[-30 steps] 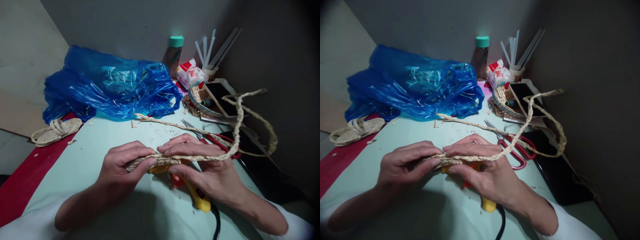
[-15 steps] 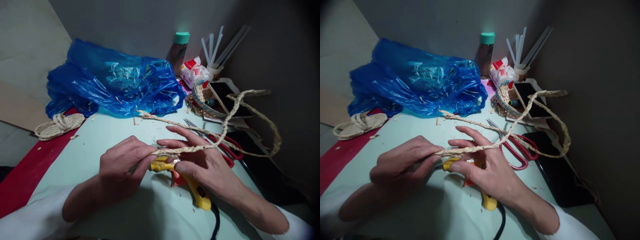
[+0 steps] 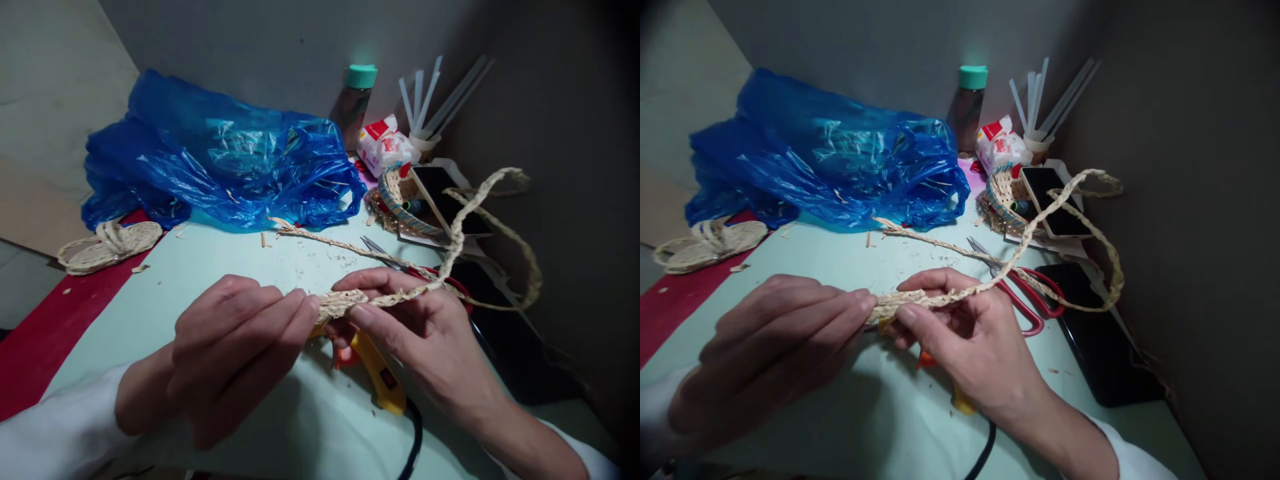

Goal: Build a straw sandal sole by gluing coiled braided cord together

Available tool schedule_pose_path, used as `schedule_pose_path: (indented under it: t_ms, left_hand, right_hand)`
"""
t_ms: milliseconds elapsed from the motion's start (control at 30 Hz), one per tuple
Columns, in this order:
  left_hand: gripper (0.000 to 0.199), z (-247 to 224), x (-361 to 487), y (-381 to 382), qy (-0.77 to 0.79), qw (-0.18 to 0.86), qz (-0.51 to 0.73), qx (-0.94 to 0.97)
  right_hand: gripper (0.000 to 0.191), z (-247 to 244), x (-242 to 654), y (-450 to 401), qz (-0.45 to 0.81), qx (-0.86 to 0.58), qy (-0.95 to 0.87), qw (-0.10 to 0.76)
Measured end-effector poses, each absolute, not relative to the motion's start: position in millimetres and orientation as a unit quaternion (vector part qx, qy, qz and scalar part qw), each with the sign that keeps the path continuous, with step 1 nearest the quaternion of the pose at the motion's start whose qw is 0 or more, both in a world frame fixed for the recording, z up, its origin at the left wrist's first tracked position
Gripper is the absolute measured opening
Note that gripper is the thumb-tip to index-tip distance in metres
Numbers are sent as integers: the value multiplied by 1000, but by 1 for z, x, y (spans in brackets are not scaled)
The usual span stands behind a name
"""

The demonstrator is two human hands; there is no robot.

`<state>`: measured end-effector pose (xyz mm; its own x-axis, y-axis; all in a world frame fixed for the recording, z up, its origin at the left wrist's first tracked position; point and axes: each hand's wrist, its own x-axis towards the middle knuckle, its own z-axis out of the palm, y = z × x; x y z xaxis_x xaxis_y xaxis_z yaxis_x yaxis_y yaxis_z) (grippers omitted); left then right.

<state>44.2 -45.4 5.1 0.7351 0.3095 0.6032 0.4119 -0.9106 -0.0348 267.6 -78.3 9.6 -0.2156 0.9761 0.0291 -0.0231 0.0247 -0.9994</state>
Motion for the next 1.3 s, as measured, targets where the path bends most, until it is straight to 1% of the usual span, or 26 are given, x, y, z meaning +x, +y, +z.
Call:
schedule_pose_path:
  t_ms: [100, 133, 200, 267, 333, 367, 433, 467, 500, 567, 600, 667, 800, 867, 933, 1000, 1067, 1200, 1300]
  left_hand:
    - [33, 0, 50, -40, -214, 87, -336, -913]
    - [34, -2, 53, -37, -205, 104, -368, -901]
    - [49, -6, 59, -33, -237, 104, -400, -880]
    - [63, -8, 63, -30, -255, 81, -400, -876]
    - [69, -9, 62, -28, -276, 48, -403, -871]
    - [69, -10, 60, -27, -292, 31, -412, -862]
    - [62, -10, 55, -25, -334, -20, -457, -824]
    - [54, -11, 52, -23, -358, -58, -498, -787]
    - [42, -11, 51, -21, -388, -121, -529, -745]
    - [19, -12, 50, -16, -424, -267, -556, -663]
    - [11, -13, 51, -14, -429, -338, -547, -634]
    - [8, -12, 55, -10, -421, -446, -515, -598]
    - [16, -7, 62, -9, -412, -600, -472, -498]
    - [24, -3, 64, -13, -391, -670, -442, -451]
    - [30, 0, 64, -18, -357, -725, -387, -444]
    - [29, 2, 64, -22, -341, -759, -333, -445]
    - [26, 3, 63, -25, -341, -771, -295, -449]
    - [25, 6, 64, -27, -361, -761, -240, -483]
    - [18, 9, 66, -30, -385, -752, -219, -489]
  right_hand:
    - [13, 9, 272, -77, 467, -460, -587, 475]
    - [12, 9, 274, -77, 426, -470, -598, 490]
    - [8, 7, 277, -76, 336, -487, -622, 512]
    - [5, 3, 280, -76, 253, -501, -645, 519]
    - [3, -1, 282, -78, 200, -505, -656, 523]
    - [8, -4, 283, -79, 188, -503, -657, 528]
    - [25, -10, 285, -83, 178, -496, -655, 542]
    - [32, -12, 285, -84, 171, -490, -656, 547]
    - [38, -15, 286, -86, 162, -485, -659, 551]
    - [44, -17, 286, -88, 150, -475, -665, 556]
    - [45, -18, 285, -88, 151, -471, -667, 557]
    - [45, -18, 284, -88, 162, -462, -672, 555]
    - [40, -14, 284, -86, 184, -453, -683, 543]
    - [33, -11, 283, -84, 195, -458, -690, 525]
    - [27, -7, 283, -83, 212, -467, -695, 503]
    - [23, -3, 282, -81, 238, -471, -696, 487]
    - [21, -1, 281, -81, 268, -467, -694, 478]
    - [19, 1, 279, -80, 334, -449, -694, 454]
    - [25, 1, 277, -79, 419, -440, -648, 460]
